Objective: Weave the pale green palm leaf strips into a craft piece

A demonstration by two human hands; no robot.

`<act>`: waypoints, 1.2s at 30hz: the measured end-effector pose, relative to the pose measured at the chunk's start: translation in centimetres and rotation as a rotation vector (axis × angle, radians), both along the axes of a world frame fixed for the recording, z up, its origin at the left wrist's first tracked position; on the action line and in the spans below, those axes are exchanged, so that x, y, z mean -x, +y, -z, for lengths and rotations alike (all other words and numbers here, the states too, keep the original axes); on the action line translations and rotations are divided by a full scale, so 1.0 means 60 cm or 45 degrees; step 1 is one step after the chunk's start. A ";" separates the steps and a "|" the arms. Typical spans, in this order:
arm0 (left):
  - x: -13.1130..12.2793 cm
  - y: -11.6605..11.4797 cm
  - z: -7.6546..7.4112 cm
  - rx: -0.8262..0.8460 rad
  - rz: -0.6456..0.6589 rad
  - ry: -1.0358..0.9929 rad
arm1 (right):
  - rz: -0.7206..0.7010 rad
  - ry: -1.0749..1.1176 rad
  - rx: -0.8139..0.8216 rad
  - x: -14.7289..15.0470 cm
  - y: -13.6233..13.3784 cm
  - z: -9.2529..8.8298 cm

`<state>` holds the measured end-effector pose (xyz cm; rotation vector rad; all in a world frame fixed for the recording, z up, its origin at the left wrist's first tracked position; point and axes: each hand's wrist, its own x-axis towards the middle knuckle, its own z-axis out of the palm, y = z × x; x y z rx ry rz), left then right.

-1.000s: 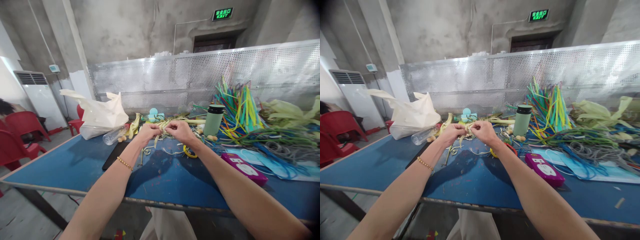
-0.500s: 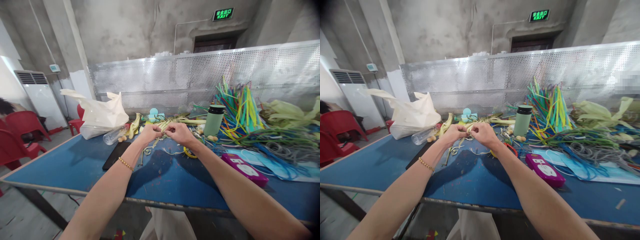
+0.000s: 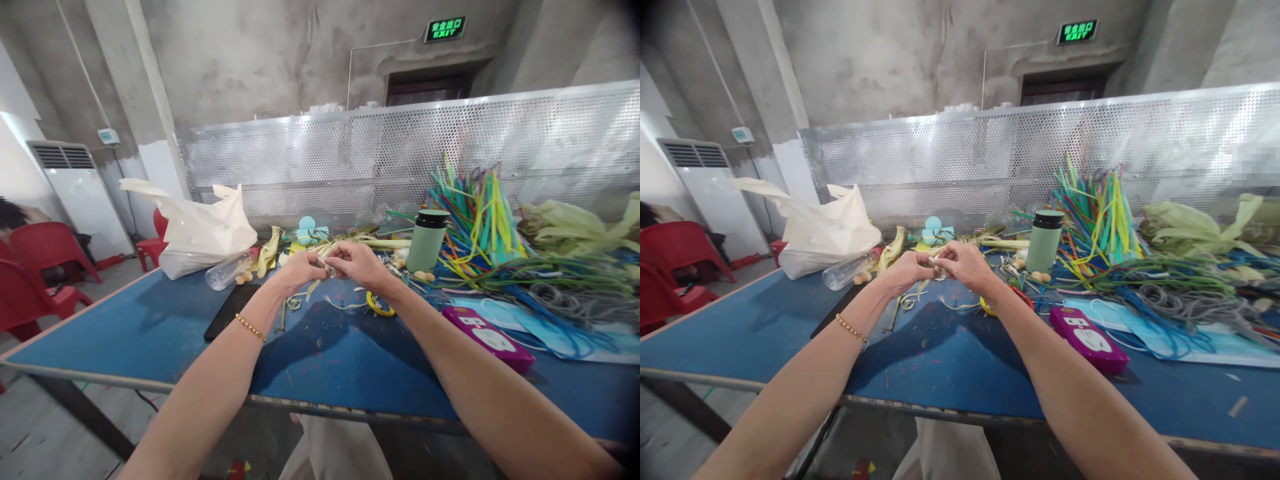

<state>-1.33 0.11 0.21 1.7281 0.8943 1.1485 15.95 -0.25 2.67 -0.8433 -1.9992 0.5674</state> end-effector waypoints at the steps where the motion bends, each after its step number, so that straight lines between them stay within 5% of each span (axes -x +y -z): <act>1: 0.000 0.000 0.000 0.005 0.002 0.012 | -0.006 -0.022 -0.006 0.000 -0.001 -0.001; 12: -0.011 -0.008 0.001 0.110 -0.106 0.064 | 0.036 -0.151 -0.075 0.002 0.002 0.004; 27: -0.023 -0.039 -0.014 0.089 -0.014 0.157 | -0.010 0.291 0.153 0.004 0.009 0.007; 36: -0.019 -0.012 -0.009 0.305 0.110 -0.436 | 0.059 0.317 0.218 -0.014 0.012 -0.004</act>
